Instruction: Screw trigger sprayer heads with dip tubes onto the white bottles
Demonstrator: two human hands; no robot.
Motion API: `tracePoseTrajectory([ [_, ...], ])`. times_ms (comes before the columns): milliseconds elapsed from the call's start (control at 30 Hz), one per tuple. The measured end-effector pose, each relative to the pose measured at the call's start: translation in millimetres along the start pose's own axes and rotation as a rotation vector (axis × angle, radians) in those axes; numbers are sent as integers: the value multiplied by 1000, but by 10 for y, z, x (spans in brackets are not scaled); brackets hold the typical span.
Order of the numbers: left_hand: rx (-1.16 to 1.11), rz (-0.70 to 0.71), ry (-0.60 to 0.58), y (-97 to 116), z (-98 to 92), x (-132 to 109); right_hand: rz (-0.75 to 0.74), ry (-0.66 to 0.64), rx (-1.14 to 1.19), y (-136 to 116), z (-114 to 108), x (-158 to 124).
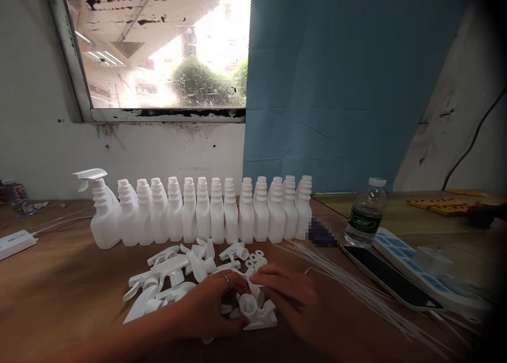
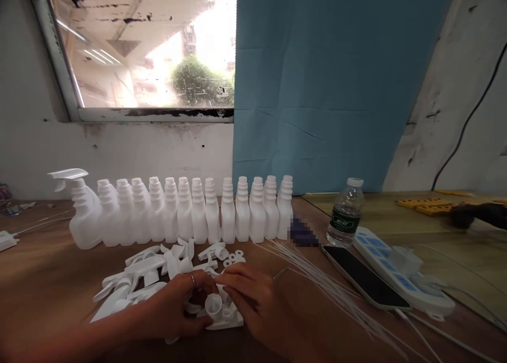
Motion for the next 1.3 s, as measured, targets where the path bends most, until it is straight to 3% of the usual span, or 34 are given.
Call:
tracePoseTrajectory([
  [167, 32, 7, 40, -56, -11, 9, -43, -91, -178, 30, 245, -110],
  [367, 69, -13, 27, -75, 1, 20, 24, -170, -309, 141, 271, -188],
  [933, 358, 204, 50, 152, -52, -34, 53, -249, -222, 233, 385, -194],
  [1300, 256, 279, 42, 240, -70, -37, 45, -287, -267, 159, 379, -138],
])
Point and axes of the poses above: each hand's wrist, its own x-axis towards the middle knuckle, its own z-axis out of the palm, y = z × x, the point moved 8 cm from there along x, towards the middle knuckle, and after that the axes turned 10 degrees about x, right-handed, at the moved point
